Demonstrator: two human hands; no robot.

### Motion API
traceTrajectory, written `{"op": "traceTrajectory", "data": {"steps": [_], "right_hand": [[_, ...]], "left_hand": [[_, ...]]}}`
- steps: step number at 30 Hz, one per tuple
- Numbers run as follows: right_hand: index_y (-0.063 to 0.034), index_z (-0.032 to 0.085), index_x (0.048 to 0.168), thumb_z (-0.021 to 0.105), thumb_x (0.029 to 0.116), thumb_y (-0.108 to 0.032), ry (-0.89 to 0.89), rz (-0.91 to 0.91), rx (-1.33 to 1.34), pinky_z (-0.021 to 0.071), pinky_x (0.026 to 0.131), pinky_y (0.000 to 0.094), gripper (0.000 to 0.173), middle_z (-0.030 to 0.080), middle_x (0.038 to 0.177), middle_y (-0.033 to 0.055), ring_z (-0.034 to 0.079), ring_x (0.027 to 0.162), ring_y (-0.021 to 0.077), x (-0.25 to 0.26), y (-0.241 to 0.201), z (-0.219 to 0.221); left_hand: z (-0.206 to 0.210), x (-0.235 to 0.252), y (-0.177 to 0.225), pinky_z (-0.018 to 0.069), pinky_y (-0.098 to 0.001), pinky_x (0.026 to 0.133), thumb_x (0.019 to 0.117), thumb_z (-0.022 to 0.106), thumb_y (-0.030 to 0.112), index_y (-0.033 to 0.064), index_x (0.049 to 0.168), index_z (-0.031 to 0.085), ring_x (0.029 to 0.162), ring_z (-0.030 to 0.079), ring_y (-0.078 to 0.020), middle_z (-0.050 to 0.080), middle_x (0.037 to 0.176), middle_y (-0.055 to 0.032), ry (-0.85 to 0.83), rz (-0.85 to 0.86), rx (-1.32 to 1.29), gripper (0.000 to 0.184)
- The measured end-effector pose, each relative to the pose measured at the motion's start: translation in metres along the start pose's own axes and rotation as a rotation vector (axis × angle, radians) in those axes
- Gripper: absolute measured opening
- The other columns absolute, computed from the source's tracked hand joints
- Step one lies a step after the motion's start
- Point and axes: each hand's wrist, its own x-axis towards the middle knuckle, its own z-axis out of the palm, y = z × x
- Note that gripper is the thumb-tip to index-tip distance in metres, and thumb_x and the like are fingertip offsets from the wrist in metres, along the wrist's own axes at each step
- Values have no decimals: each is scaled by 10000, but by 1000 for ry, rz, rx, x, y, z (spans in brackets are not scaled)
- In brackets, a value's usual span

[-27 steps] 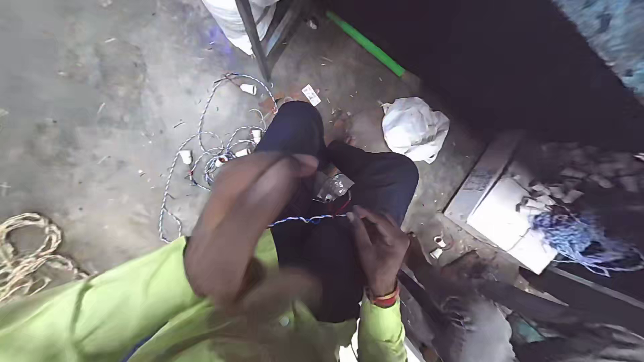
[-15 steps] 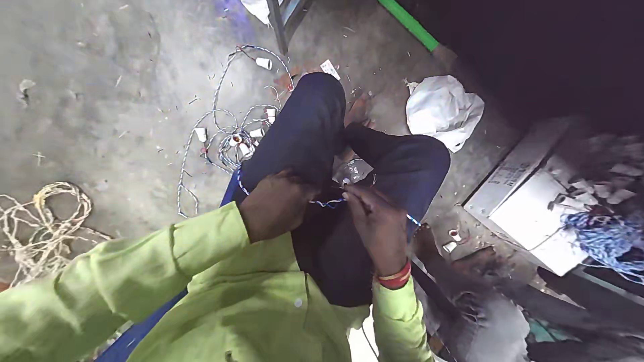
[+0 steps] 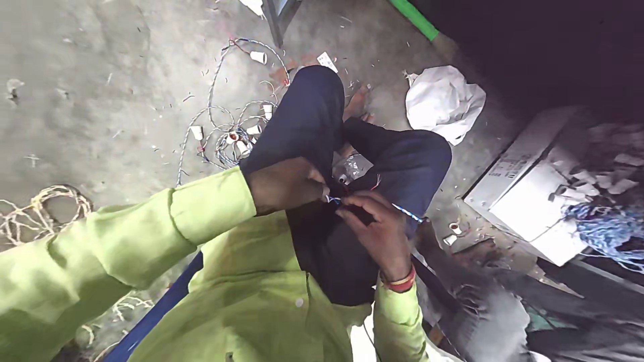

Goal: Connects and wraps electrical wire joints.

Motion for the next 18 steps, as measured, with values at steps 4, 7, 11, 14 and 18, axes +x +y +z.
{"op": "traceTrajectory", "data": {"steps": [4,7,11,14,18], "right_hand": [[-120,808,925,828,846,-227,50,-41,-32,591,851,278,135,752,979,27,700,964,117,4,-2,5],[-104,810,902,804,846,-185,97,-53,-14,595,833,267,99,755,958,40,706,938,112,2,-2,6],[-77,799,897,792,845,-159,128,-42,79,603,842,276,97,756,972,44,708,954,113,0,1,5],[-77,786,900,786,846,-160,145,-23,108,599,831,273,100,750,962,34,702,940,105,1,1,5],[-65,764,855,783,822,-137,195,-9,148,617,785,266,82,753,906,28,715,878,91,0,1,10]], "left_hand": [[6,-3,-2,489,-258,640,1036,589,150,56,974,764,703,619,-71,723,835,-26,11,-51,-297,208],[9,-3,-2,475,-243,632,1028,596,131,60,945,769,707,616,-65,722,818,-17,24,-77,-368,205],[12,-2,-3,487,-234,593,980,701,267,103,853,770,647,607,-37,693,730,23,69,58,-273,219],[14,2,-5,546,-236,606,919,780,192,109,922,789,661,657,-48,732,766,12,84,145,-176,84],[20,3,-1,601,-333,680,888,795,136,128,927,782,712,699,-94,747,818,5,186,133,17,42]]}}
